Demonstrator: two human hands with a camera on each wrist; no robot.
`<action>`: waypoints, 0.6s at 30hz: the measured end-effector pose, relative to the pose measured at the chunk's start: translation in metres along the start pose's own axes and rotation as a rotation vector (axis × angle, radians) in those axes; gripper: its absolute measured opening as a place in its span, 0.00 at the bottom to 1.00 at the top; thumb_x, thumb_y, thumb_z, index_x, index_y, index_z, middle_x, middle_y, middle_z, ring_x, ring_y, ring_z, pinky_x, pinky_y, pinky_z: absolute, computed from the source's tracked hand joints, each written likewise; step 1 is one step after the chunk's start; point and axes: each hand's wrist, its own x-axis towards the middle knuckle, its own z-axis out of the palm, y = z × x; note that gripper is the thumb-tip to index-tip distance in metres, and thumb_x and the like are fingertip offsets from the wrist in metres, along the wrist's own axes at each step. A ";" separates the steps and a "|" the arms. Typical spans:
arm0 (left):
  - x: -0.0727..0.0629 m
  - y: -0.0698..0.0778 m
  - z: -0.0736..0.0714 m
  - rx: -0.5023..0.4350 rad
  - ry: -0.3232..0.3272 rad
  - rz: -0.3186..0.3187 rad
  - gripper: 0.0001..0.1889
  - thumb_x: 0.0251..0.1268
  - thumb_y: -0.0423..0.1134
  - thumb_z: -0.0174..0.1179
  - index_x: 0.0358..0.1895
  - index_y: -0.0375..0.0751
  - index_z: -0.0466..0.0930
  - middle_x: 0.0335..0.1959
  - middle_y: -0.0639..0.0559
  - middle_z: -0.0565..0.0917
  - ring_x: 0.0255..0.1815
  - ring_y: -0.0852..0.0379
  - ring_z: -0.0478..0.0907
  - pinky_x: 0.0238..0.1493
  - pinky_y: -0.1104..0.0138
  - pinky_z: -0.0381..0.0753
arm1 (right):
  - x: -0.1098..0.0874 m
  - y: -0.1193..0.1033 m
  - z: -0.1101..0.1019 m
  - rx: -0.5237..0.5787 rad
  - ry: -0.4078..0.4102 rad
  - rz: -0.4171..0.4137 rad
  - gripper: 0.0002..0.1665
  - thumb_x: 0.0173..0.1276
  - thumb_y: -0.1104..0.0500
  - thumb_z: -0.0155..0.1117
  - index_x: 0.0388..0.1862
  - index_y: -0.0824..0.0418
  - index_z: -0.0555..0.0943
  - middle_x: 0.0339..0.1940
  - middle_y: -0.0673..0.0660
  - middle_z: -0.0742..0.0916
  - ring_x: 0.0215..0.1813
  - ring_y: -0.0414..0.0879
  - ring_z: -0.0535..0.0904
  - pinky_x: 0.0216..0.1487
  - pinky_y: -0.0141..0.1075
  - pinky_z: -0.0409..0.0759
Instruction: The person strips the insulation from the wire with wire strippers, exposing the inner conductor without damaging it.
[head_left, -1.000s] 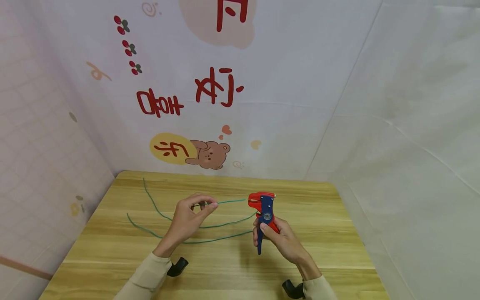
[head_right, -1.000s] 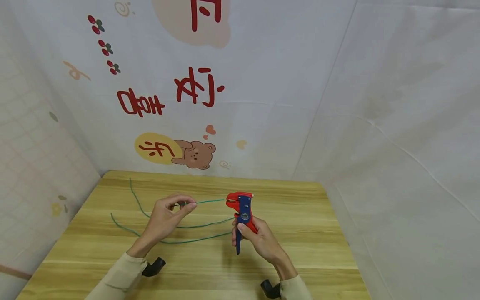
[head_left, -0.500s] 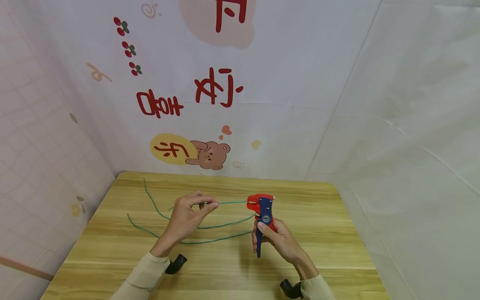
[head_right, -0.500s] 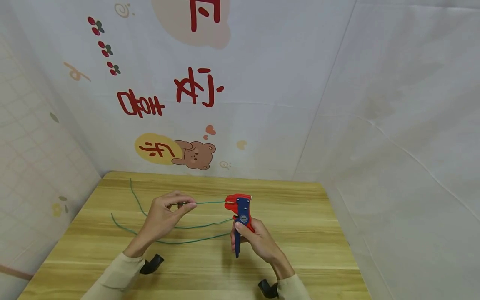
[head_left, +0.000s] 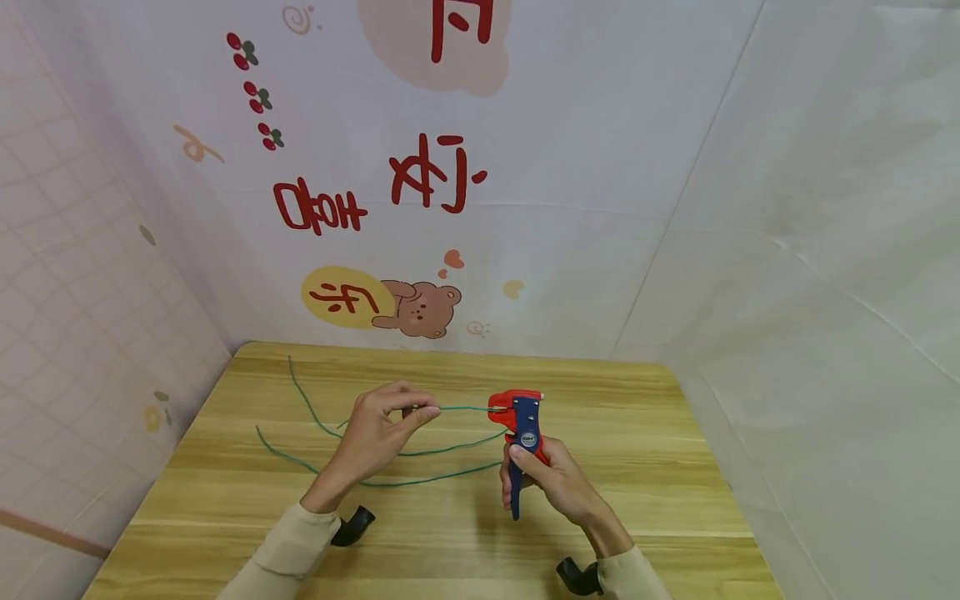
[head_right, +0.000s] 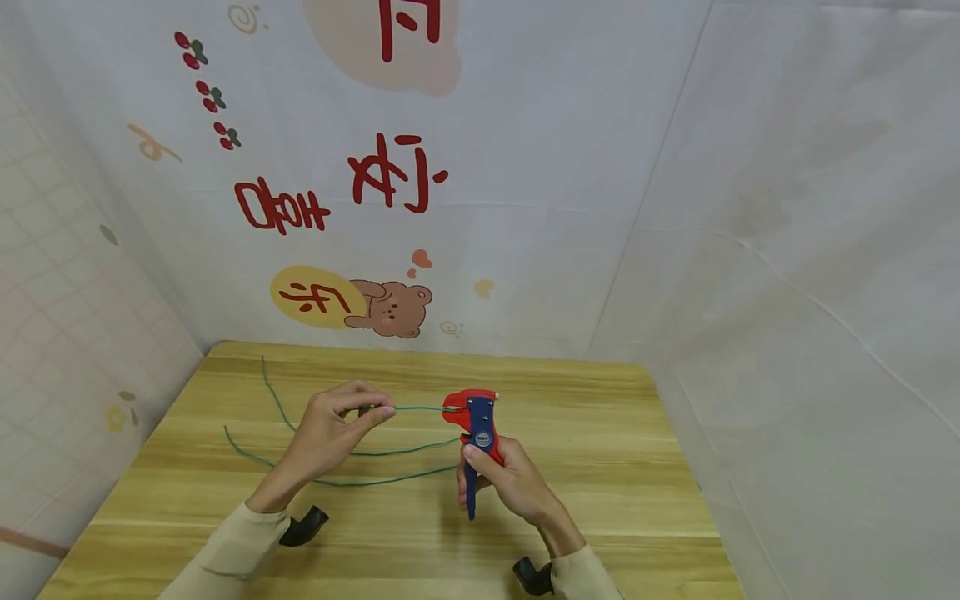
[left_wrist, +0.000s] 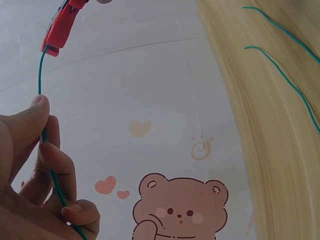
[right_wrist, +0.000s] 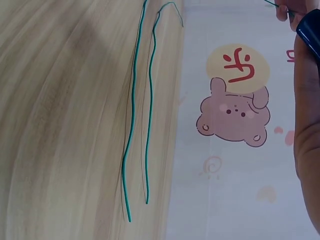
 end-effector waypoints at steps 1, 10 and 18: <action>0.000 0.000 0.000 0.001 0.000 0.007 0.06 0.73 0.33 0.77 0.42 0.51 0.97 0.38 0.57 0.92 0.34 0.66 0.77 0.34 0.71 0.76 | 0.000 0.000 0.000 -0.003 0.003 0.000 0.20 0.97 0.63 0.41 0.51 0.79 0.74 0.34 0.84 0.79 0.36 0.42 0.92 0.40 0.50 0.96; -0.002 0.000 0.003 -0.007 -0.001 0.016 0.06 0.74 0.33 0.76 0.43 0.51 0.97 0.38 0.56 0.92 0.33 0.66 0.76 0.33 0.71 0.75 | 0.003 0.000 0.004 -0.046 0.023 -0.018 0.21 0.96 0.63 0.41 0.49 0.80 0.75 0.33 0.81 0.81 0.33 0.42 0.92 0.37 0.52 0.95; -0.003 0.001 0.004 -0.019 -0.024 -0.020 0.05 0.75 0.34 0.76 0.43 0.51 0.97 0.37 0.57 0.91 0.34 0.66 0.75 0.33 0.72 0.73 | 0.004 0.003 0.006 -0.066 0.034 -0.017 0.22 0.97 0.62 0.41 0.47 0.78 0.76 0.31 0.81 0.81 0.32 0.39 0.91 0.34 0.50 0.94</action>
